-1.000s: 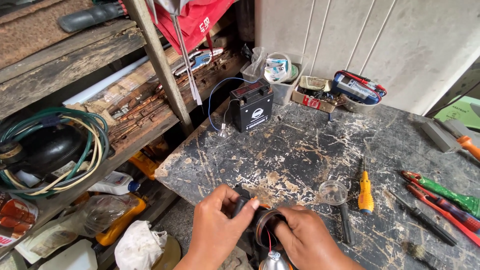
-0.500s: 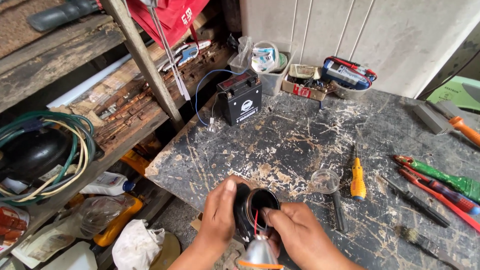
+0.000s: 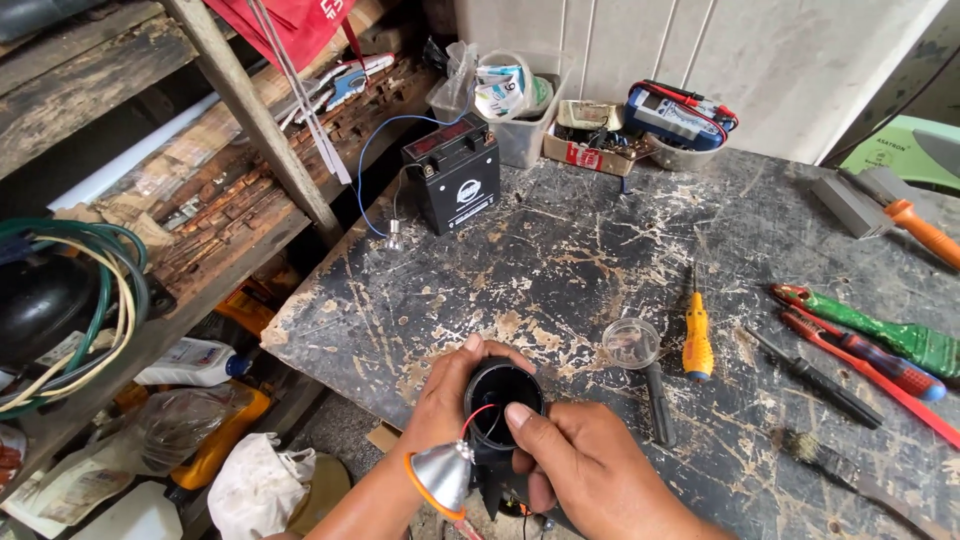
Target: Disassembling and inspecting a handheld flashlight to repair internal components and housing.
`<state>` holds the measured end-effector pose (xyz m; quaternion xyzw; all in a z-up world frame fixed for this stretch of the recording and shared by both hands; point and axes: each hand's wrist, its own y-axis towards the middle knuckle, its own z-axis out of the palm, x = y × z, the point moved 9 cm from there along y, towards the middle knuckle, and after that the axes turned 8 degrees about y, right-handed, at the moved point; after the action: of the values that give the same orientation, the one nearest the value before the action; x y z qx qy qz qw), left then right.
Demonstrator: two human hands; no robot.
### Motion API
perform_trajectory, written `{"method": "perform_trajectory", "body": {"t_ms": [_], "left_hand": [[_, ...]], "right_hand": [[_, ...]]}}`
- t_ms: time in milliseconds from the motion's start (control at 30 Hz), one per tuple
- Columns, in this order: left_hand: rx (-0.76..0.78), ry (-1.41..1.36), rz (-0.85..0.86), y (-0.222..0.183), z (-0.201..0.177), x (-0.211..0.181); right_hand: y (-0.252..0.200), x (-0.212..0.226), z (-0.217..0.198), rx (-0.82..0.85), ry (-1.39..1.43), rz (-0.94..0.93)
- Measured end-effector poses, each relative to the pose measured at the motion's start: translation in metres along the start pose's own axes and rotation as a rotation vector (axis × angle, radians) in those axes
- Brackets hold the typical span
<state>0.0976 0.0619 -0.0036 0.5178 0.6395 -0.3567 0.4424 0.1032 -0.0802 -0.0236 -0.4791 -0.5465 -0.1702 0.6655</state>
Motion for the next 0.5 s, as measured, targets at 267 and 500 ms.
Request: {"method": "perform_trajectory", "body": {"t_ms": [267, 500], "left_hand": [[0.021, -0.336, 0.136, 0.007, 0.009, 0.003], [0.081, -0.329, 0.239, 0.003, 0.011, 0.001]], "right_hand": [[0.006, -0.005, -0.011, 0.057, -0.126, -0.131], [-0.001, 0.008, -0.02, 0.04, -0.165, -0.379]]}}
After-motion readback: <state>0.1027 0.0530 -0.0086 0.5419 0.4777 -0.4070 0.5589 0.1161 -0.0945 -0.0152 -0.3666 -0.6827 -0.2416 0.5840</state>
